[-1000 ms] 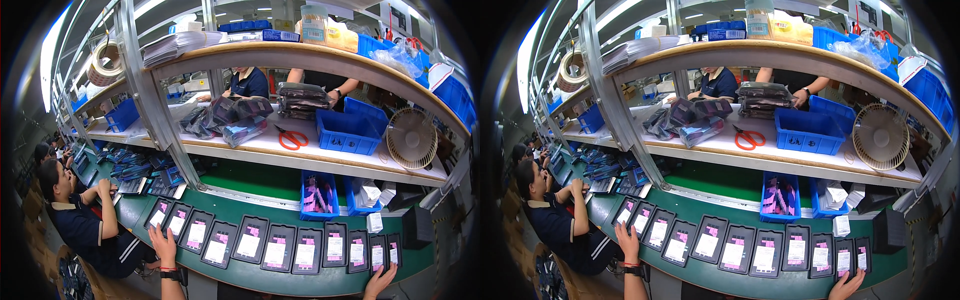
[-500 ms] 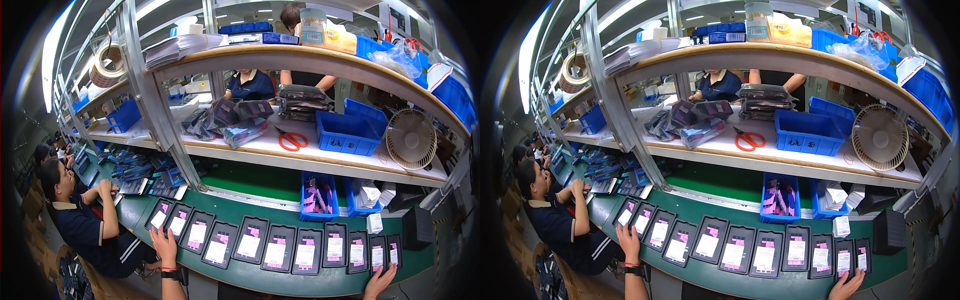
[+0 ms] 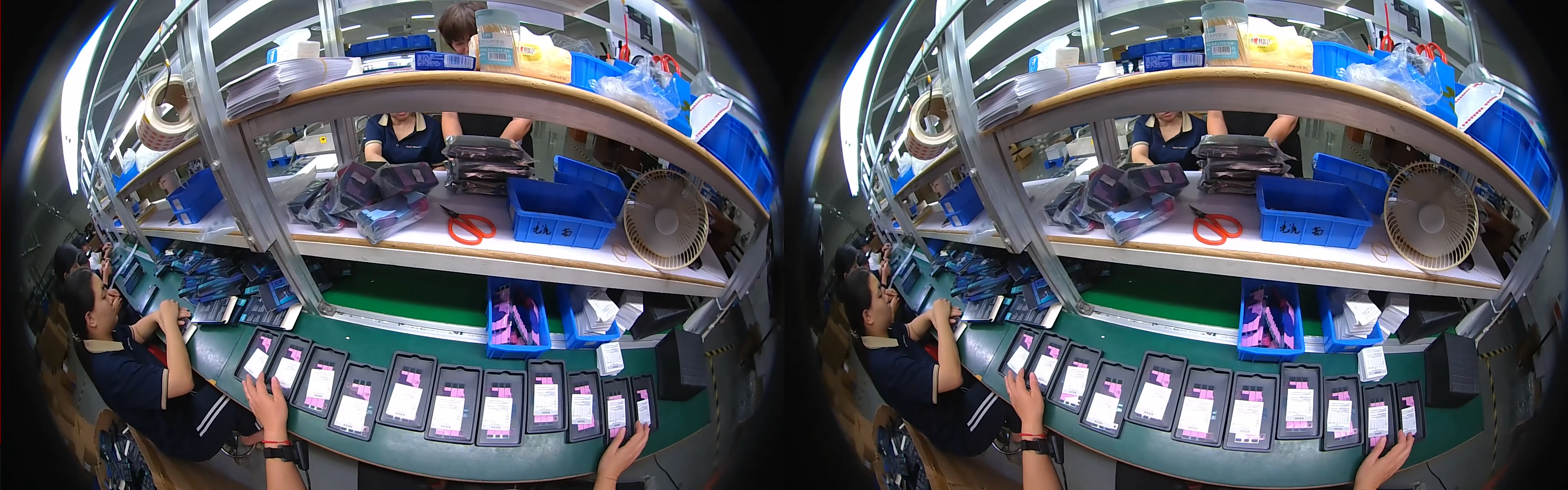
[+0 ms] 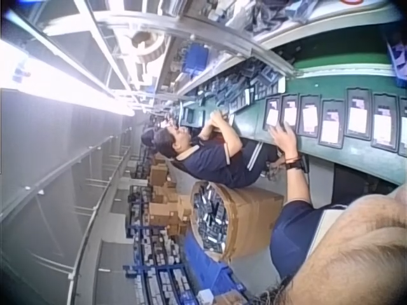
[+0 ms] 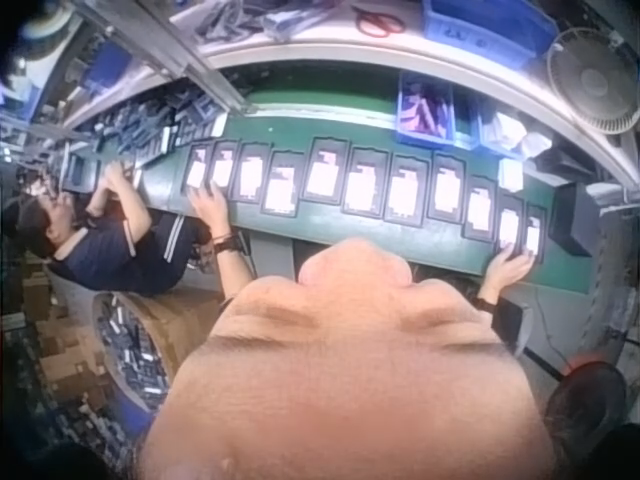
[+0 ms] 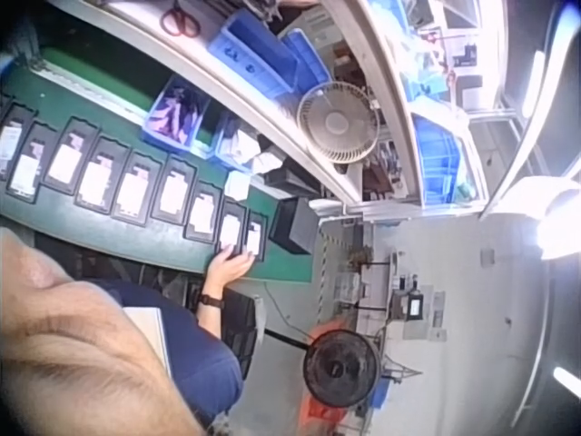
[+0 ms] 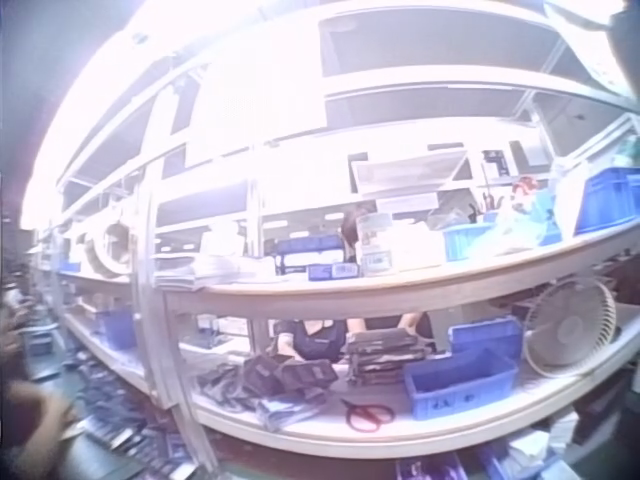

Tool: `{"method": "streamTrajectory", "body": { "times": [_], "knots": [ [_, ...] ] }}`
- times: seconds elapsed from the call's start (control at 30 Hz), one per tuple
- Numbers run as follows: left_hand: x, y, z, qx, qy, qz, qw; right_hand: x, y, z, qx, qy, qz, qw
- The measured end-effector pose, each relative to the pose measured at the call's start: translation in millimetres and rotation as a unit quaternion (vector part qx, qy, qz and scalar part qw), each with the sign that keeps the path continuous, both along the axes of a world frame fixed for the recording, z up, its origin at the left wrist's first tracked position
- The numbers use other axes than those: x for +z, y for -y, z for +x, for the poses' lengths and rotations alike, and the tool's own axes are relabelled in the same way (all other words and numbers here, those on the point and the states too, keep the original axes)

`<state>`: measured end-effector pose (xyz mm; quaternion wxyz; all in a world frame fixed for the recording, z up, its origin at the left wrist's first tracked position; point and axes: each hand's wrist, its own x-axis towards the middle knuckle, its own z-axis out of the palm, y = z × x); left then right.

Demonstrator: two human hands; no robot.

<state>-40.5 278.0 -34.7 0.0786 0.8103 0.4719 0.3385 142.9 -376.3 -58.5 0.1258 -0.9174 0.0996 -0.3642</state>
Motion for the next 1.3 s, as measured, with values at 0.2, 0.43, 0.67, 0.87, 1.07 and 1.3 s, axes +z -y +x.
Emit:
{"method": "streamTrajectory", "body": {
  "times": [0.2, 0.43, 0.67, 0.87, 1.07, 1.3],
  "knots": [
    [-1, -3, 3, 0.001, -0.005, 0.002, 1.0, 4, -2, 1, 0.004, -0.005, -0.005, 1.0],
    [-2, -3, 2, 0.0, 0.005, 0.01, 1.0, 4, -4, 2, -0.01, -0.016, -0.007, 1.0],
    [-5, -6, -14, -0.002, 0.011, 0.023, 1.0, 3, -2, -11, 0.009, 0.006, 0.016, 1.0],
    [-22, -36, -8, -0.047, -0.034, 0.066, 0.996, 22, -12, -11, 0.069, 0.029, 0.074, 0.994],
    [-19, -68, -9, -0.07, -0.016, 0.123, 0.99, 72, 10, -66, 0.12, 0.066, 0.153, 0.979],
    [-17, -64, 0, -0.079, -0.066, 0.086, 0.991, 80, 11, -153, 0.351, -0.363, 0.211, 0.837]
  ]
}}
